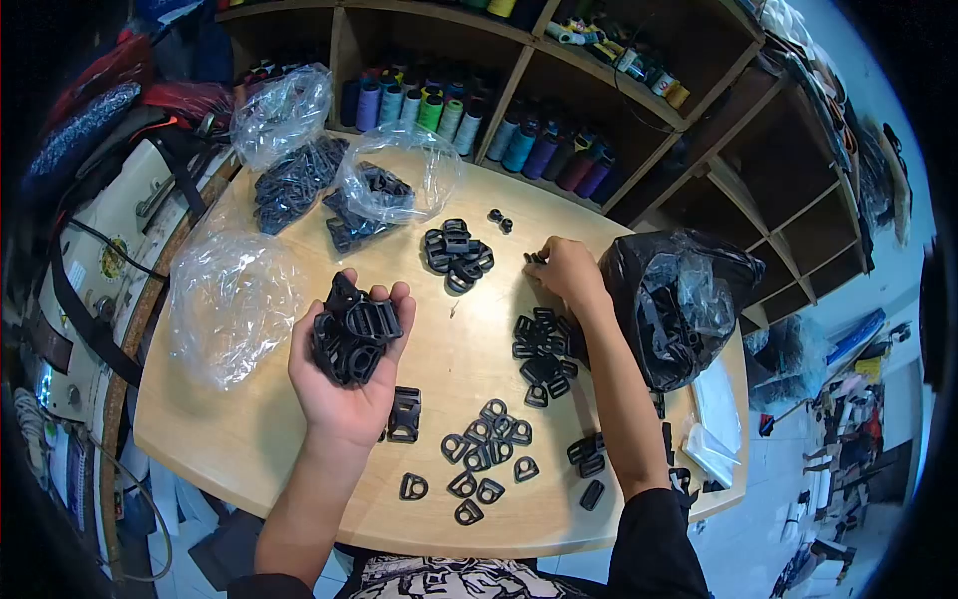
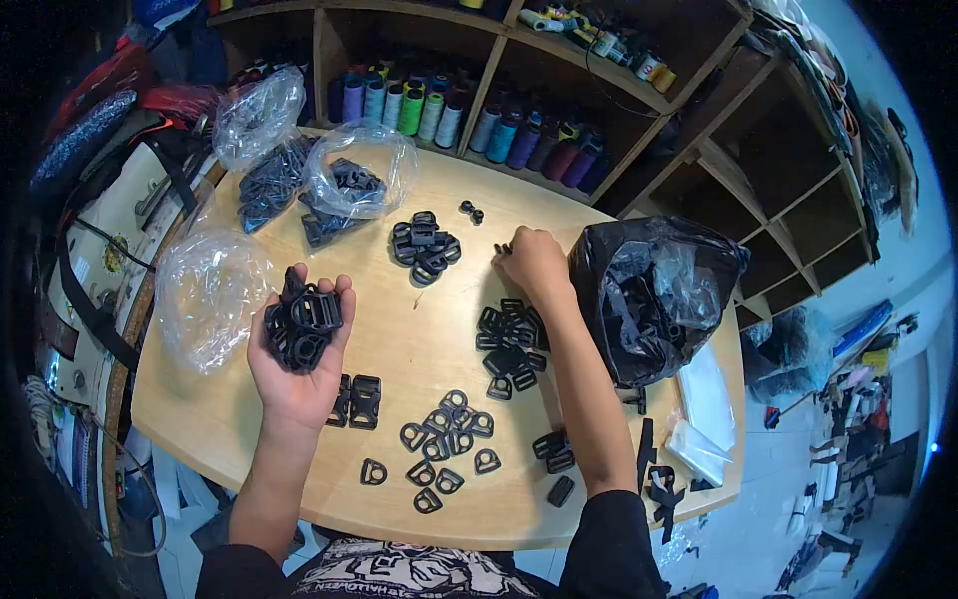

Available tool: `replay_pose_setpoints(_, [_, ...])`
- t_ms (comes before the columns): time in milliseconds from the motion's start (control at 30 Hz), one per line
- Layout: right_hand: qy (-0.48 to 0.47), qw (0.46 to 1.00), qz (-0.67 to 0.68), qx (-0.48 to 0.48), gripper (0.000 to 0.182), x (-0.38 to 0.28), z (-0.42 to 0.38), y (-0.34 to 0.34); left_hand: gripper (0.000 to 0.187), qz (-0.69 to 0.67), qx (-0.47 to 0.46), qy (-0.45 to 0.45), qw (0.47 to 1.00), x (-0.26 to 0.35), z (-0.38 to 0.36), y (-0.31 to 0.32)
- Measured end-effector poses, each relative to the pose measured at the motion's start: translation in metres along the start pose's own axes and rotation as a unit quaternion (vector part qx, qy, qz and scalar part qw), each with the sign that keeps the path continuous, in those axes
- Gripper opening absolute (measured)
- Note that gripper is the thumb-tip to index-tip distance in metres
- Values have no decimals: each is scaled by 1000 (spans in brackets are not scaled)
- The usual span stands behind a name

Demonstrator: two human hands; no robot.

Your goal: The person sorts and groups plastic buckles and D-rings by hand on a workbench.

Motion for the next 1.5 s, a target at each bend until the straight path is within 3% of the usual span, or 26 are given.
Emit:
replay_pose_setpoints(100, [29,999,-5,25,40,8,-9,-15,38,2,6,2,1000,-7,0,-1])
replay_pose_setpoints(167, [14,992,57,114,37,-1,-15,-32,37,7,4,-3,1000,-7,-1,1])
replay_pose_setpoints(200, [-38,982,87,165,35,-13,-22,-43,37,11,5,0,1000,-5,-2,2])
replay_pose_setpoints(300, [-9,985,125,122,32,-22,-26,-53,37,16,12,-2,1000,-7,-2,0])
replay_pose_setpoints(367, [-48,984,89,144,28,-31,-28,-49,38,9,10,-9,1000,-8,-3,0])
replay_pose_setpoints(433, [-176,948,247,94,25,-72,-58,-62,38,6,15,-8,1000,-7,-4,0])
replay_pose_setpoints(533, [-287,871,398,-23,23,-128,-115,-77,38,21,2,-14,1000,-10,-3,-1])
replay_pose_setpoints(567, [-341,869,358,7,28,-142,-136,-88,38,6,-8,-28,1000,-11,-3,-1])
replay_pose_setpoints(600, [-347,878,326,-47,30,-154,-149,-89,39,27,19,-36,999,-11,-5,-5])
replay_pose_setpoints(667, [-375,881,287,-24,30,-163,-170,-89,39,47,45,-42,997,-11,-6,-10])
replay_pose_setpoints(733, [-386,889,245,30,29,-165,-177,-82,39,29,-42,-48,998,-13,-7,1])
replay_pose_setpoints(867, [-385,877,286,19,26,-161,-179,-85,38,18,-24,-50,998,-14,-8,2])
replay_pose_setpoints(967, [-306,874,376,20,23,-142,-164,-83,38,65,30,-35,997,-13,-9,-2])
replay_pose_setpoints(1033, [-129,777,582,-202,23,-120,-145,-48,37,57,22,-29,998,-13,-8,-3])
replay_pose_setpoints(1067, [-114,710,642,-264,27,-116,-143,-39,38,-2,-8,-44,999,-16,-7,-4])
replay_pose_setpoints(1100, [-112,711,643,-261,27,-115,-144,-40,38,-2,-8,-47,999,-16,-7,-3])
replay_pose_setpoints(1167, [-71,646,702,-291,28,-111,-149,-37,37,13,-15,-36,999,-13,-7,2])
replay_pose_setpoints(1200, [-82,663,687,-285,30,-106,-148,-35,37,12,-9,-23,1000,-8,-4,2])
replay_pose_setpoints(1300, [-120,782,558,-251,29,-100,-149,-28,39,-88,-54,22,994,23,9,9])
replay_pose_setpoints(1367, [-141,879,398,-220,31,-96,-152,-17,38,-43,-99,68,992,47,16,15])
replay_pose_setpoints(1500, [-146,907,291,-269,27,-97,-160,6,39,-63,-78,76,992,60,21,12])
Point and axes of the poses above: each hand's wrist, its own z-axis towards the middle knuckle, its own y-axis out of the palm, x = y × z, the point moved 8 cm from there along z, towards the middle knuckle, and after that the axes turned 9 degrees about y, right-handed, at the moved point
